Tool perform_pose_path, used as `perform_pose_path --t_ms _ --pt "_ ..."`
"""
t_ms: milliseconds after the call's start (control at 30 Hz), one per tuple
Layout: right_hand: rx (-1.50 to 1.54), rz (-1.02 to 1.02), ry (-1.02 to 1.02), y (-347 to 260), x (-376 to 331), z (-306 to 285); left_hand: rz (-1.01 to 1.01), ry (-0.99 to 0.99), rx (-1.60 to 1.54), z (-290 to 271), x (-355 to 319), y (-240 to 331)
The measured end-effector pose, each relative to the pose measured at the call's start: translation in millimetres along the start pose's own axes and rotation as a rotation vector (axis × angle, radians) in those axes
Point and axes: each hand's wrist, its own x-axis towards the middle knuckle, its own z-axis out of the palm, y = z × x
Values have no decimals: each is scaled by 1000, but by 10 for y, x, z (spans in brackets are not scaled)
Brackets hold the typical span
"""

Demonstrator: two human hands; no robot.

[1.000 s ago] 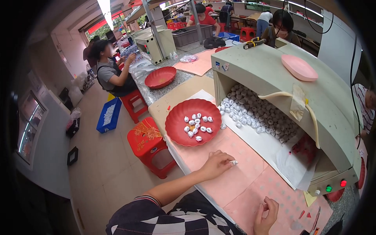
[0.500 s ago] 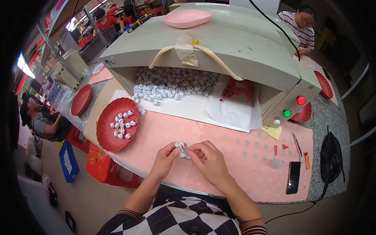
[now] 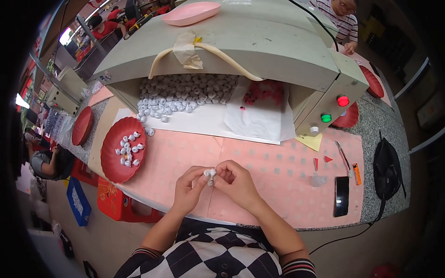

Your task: The recorder is assembling small white plastic components by joining parts and applying liquid glue at a factory workstation.

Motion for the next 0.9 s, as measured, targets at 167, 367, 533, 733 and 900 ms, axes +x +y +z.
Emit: perform_pose_path --t_ms 167,367,533,733,900 --pt "1029 235 149 41 -140 -291 -332 125 -569 216 208 -82" --pt "203 -167 464 -283 -736 -698 -114 -100 -111 492 560 -96" --pt "-202 -133 974 -261 -1287 -1490 353 -224 352 1015 876 133" --pt "-234 26 871 204 -1380 -1896 394 -556 25 2061 670 201" --pt "-364 19 855 221 -1357 -1934 313 -573 -63 2544 597 89"
